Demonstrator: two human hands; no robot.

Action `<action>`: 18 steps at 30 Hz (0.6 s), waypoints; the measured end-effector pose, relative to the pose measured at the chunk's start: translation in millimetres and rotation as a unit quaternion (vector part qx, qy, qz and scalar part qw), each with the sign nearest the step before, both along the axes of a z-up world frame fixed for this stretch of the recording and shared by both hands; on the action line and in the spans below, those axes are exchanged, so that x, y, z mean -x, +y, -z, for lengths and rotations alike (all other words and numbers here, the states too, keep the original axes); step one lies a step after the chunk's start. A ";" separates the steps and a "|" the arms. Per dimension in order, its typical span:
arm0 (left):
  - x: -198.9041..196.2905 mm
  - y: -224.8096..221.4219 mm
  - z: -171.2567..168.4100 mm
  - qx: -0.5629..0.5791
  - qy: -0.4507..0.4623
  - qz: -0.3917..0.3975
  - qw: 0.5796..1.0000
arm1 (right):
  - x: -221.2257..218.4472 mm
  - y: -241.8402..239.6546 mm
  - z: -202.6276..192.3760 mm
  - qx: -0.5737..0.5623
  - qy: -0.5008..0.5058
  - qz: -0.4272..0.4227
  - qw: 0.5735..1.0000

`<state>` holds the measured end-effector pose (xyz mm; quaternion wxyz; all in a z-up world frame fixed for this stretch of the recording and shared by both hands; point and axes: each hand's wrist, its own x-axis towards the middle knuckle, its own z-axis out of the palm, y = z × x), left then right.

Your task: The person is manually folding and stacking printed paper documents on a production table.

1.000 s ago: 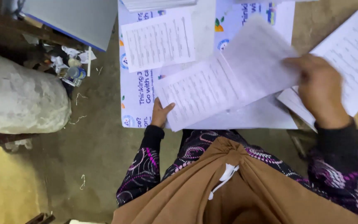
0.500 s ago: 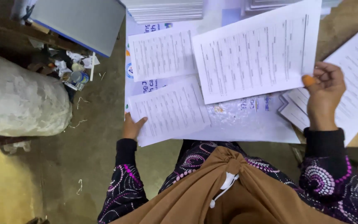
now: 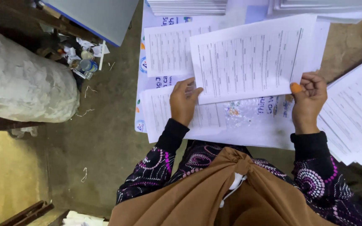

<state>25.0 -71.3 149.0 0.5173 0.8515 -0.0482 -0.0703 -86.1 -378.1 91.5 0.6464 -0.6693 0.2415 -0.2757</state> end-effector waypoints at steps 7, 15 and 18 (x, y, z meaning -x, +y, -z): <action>-1.6 -13.8 11.7 0.029 -0.048 -0.017 0.998 | 6.5 9.0 10.9 -0.057 0.019 0.040 0.997; -16.5 -18.1 40.1 0.022 0.002 -0.009 1.000 | 6.6 3.0 35.0 -0.066 0.004 0.065 0.996; -22.6 -18.3 46.4 -0.012 -0.035 0.020 0.999 | 4.8 4.6 30.2 -0.020 0.024 0.036 0.999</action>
